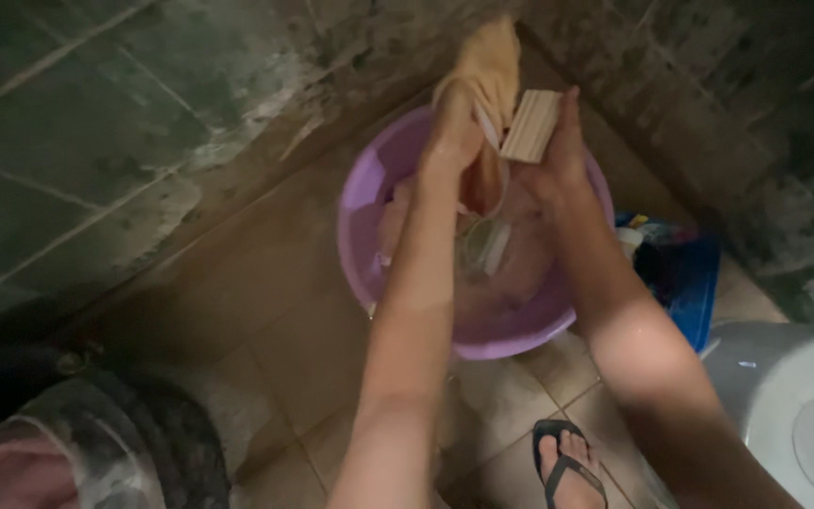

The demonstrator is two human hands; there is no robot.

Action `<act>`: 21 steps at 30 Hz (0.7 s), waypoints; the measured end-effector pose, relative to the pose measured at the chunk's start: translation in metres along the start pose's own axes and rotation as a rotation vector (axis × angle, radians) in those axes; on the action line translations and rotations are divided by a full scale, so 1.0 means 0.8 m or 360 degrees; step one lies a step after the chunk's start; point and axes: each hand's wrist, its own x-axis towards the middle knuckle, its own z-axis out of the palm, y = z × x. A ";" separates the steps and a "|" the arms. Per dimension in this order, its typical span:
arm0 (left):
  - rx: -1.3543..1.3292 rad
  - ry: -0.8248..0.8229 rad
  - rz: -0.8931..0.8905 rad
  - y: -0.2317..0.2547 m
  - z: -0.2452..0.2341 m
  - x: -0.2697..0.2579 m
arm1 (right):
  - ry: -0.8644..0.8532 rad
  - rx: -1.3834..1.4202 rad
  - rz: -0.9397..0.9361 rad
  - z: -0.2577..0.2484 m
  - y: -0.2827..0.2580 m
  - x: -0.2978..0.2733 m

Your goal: The person washes cloths by hand in a basin, scrubbing them and rinsing them under a stream of water.

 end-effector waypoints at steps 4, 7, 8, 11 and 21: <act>0.1781 -0.0102 0.0877 0.001 -0.023 -0.002 | -0.0014 -0.0051 0.0079 -0.016 0.008 0.005; -0.0417 0.0259 -0.0151 0.038 0.005 -0.012 | 0.0066 -0.0136 0.0028 -0.028 0.020 0.017; -0.0413 0.0262 -0.0147 0.046 0.016 -0.020 | 0.0190 -0.0257 -0.0124 -0.029 0.023 0.021; -0.0392 -0.0045 -0.0205 0.054 0.022 -0.036 | -0.0056 -0.0182 -0.0146 -0.010 0.039 0.014; 0.0429 0.0311 -0.0277 -0.047 0.003 -0.151 | 0.0573 -0.0799 -0.0379 0.052 0.069 -0.017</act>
